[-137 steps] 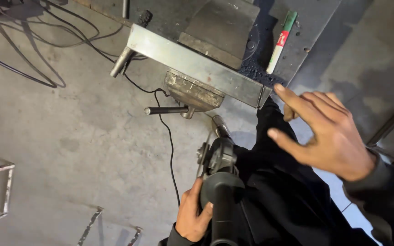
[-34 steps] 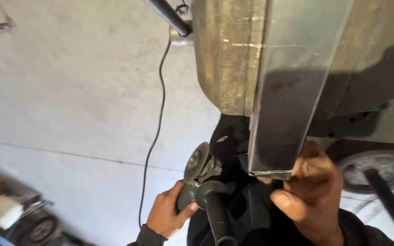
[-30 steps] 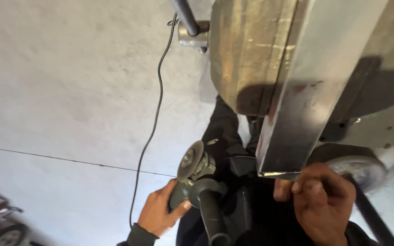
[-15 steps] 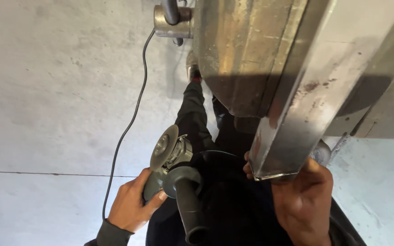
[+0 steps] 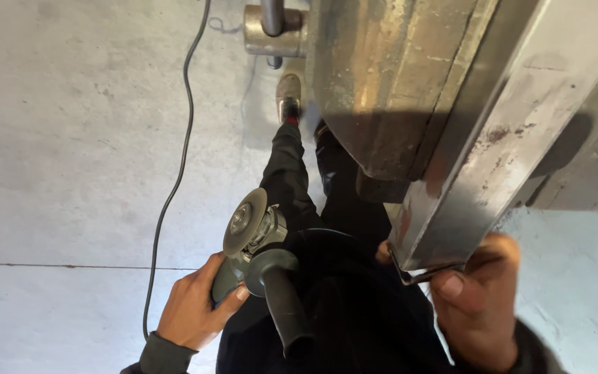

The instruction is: Cutting a square metal tube profile using an angle grinder and smoothing edges on a bench grinder.

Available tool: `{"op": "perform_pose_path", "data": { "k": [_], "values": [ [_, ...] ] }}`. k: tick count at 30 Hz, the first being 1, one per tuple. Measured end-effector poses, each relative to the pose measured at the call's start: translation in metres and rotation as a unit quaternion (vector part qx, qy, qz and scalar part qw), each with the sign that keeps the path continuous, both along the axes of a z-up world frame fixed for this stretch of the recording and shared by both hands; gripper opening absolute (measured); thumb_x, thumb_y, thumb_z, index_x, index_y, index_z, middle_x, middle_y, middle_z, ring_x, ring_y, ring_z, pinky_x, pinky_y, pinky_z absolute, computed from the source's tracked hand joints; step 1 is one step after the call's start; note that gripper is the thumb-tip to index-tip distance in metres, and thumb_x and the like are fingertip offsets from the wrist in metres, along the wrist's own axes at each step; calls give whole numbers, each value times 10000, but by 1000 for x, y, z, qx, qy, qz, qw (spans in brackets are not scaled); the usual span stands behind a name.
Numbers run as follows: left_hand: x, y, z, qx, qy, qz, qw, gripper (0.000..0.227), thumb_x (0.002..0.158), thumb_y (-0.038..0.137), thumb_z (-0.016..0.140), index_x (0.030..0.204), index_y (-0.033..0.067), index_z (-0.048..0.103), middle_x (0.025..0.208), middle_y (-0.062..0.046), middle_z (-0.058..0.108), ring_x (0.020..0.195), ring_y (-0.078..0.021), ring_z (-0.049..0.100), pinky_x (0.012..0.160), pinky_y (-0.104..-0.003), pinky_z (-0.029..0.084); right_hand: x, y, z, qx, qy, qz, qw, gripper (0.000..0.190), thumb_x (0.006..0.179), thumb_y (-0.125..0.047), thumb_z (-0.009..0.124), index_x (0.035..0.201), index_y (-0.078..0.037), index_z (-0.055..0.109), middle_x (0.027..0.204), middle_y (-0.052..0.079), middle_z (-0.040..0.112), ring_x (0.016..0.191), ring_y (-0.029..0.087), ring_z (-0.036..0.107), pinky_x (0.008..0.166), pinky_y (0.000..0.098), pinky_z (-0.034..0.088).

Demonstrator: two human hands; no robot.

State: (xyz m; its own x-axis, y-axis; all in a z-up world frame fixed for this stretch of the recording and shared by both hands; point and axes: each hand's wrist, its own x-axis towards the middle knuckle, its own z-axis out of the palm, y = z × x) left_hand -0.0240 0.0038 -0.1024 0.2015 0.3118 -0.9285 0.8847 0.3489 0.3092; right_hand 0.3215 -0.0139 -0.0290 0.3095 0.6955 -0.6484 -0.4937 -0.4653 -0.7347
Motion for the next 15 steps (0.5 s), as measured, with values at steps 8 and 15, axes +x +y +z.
{"op": "perform_pose_path", "data": {
  "k": [8,15],
  "values": [
    [6,5,4,-8,16,-9,1000,597,816,493,640,1312,163,593,735,-82,796,532,-228,722,526,-350,507,-4,16,7,3,94,-46,995,463,836,-160,784,1214,84,670,1077,245,764,946,323,775,902,443,631],
    [9,-2,5,4,-2,3,1000,706,799,596,584,1348,152,580,736,-99,793,532,-224,718,518,-349,502,48,27,-4,-17,94,132,987,429,643,30,818,1058,109,737,973,185,799,802,248,738,838,351,583]
  ]
}}
